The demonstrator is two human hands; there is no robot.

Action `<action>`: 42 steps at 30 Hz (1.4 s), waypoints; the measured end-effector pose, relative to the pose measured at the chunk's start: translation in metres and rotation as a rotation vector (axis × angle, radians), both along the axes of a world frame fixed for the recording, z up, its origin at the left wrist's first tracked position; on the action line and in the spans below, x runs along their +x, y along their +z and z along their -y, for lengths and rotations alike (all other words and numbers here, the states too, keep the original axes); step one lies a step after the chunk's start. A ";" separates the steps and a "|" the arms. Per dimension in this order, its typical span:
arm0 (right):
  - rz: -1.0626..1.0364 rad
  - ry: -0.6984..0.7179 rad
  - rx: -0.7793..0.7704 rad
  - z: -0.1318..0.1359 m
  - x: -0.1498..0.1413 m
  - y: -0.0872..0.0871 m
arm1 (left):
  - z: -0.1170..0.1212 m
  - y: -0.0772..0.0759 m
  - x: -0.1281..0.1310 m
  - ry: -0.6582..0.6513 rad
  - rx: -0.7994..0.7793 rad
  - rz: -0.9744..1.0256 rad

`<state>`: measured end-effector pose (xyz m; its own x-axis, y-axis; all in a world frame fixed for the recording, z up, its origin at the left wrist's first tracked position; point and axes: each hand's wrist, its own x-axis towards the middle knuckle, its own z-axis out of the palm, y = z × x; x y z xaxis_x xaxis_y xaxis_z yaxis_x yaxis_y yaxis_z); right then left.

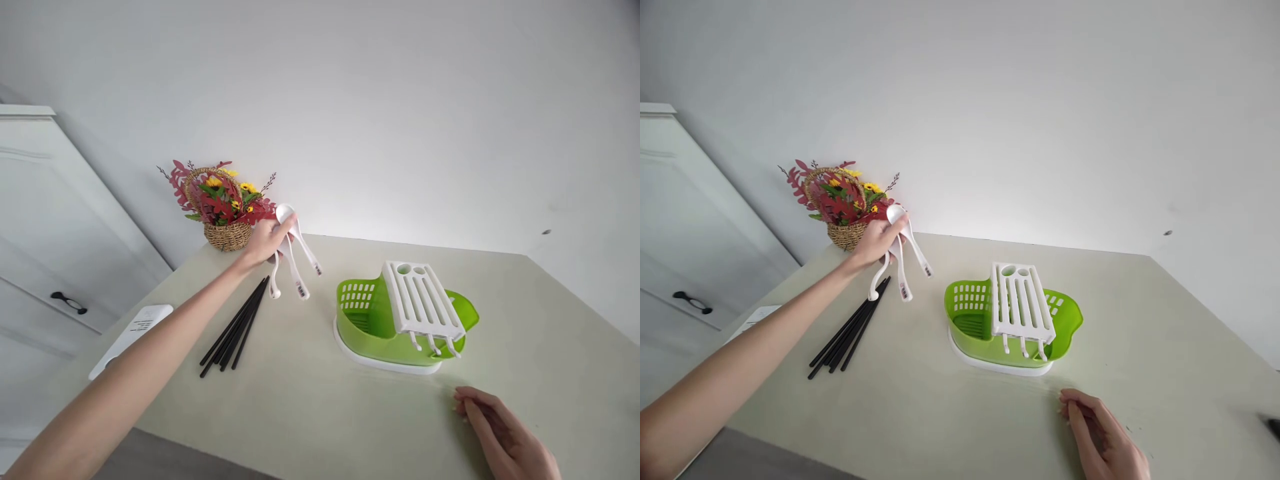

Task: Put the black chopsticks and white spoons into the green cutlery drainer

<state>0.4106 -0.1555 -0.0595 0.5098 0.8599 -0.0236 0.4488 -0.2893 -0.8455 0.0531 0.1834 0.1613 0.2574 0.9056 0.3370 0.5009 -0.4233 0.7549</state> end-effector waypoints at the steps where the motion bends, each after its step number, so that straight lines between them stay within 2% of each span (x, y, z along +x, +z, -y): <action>1: 0.001 0.001 -0.001 0.000 0.000 0.000 | -0.001 -0.006 -0.007 -0.002 -0.047 -0.094; 6: 0.026 0.020 0.028 0.000 -0.001 0.003 | 0.002 -0.041 -0.025 -0.122 -0.185 -0.438; 11: 0.052 0.006 0.027 0.000 -0.003 0.005 | 0.006 -0.064 -0.026 -0.265 -0.170 -0.588; 17: 0.055 -0.006 0.056 -0.002 -0.005 0.006 | 0.010 -0.073 -0.028 -0.305 -0.202 -0.654; 25: 0.080 0.006 0.046 -0.002 -0.006 0.009 | 0.012 -0.090 -0.032 -0.290 -0.157 -0.705; 30: 0.074 0.000 0.044 -0.001 -0.007 0.011 | 0.012 -0.100 -0.033 -0.254 -0.061 -0.745; 42: 0.073 0.004 0.014 -0.001 -0.003 0.003 | 0.025 -0.114 -0.028 -0.102 0.160 -0.937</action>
